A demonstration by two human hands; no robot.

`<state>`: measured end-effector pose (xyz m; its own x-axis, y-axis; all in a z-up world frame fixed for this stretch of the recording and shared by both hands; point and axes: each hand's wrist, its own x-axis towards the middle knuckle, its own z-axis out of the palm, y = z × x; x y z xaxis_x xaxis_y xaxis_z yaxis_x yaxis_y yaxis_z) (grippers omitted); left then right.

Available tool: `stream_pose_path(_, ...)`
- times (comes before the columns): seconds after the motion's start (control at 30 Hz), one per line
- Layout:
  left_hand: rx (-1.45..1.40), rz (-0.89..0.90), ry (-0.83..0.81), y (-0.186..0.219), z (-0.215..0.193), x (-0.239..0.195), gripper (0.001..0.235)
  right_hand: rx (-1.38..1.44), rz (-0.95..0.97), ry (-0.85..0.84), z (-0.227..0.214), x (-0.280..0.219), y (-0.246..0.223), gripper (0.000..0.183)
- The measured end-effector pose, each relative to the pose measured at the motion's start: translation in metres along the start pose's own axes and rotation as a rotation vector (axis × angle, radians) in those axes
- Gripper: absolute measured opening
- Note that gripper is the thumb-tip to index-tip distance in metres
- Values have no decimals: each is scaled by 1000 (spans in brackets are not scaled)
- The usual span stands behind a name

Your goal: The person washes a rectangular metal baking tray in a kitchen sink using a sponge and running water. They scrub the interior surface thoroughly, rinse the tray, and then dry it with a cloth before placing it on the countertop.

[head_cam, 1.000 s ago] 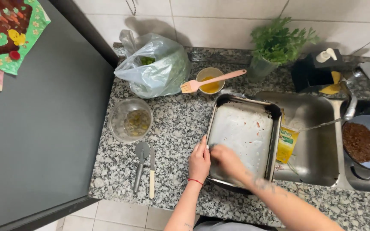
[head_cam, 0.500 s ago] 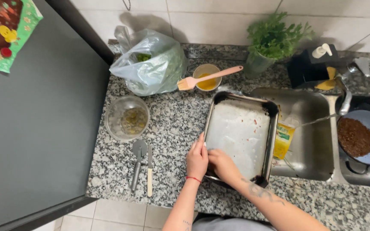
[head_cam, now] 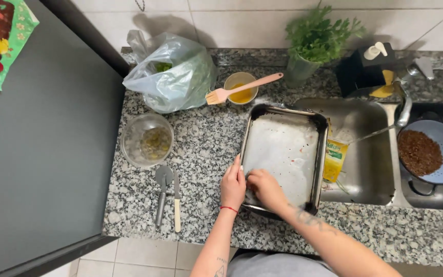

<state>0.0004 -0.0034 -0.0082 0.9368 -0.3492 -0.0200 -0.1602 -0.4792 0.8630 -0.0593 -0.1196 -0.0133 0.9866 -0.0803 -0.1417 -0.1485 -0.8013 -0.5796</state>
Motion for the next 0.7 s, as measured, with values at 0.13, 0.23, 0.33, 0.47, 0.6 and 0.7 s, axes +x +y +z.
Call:
stream_pose_path(0.13,2,-44,-26,32,-10,-22,41,41,163,115,-77,19,35,19)
stream_pose_path(0.23,-161,-183,-25,65,-12,-53,41,-39,198,346,-84,40,85,12)
stream_pose_path(0.33,-251,-486,-257,57,-11,-70,39,40,1,291,-81,40,60,9)
stream_pose_path(0.47,37,-189,178,13,-19,-26,49,40,-75,214,-55,36,50,8)
stream_pose_path(0.6,311,-97,33,45,-59,27,52,2,68,199,-65,37,38,27)
stream_pose_path(0.7,315,74,-108,17,-43,63,42,12,7,169,-69,44,41,29)
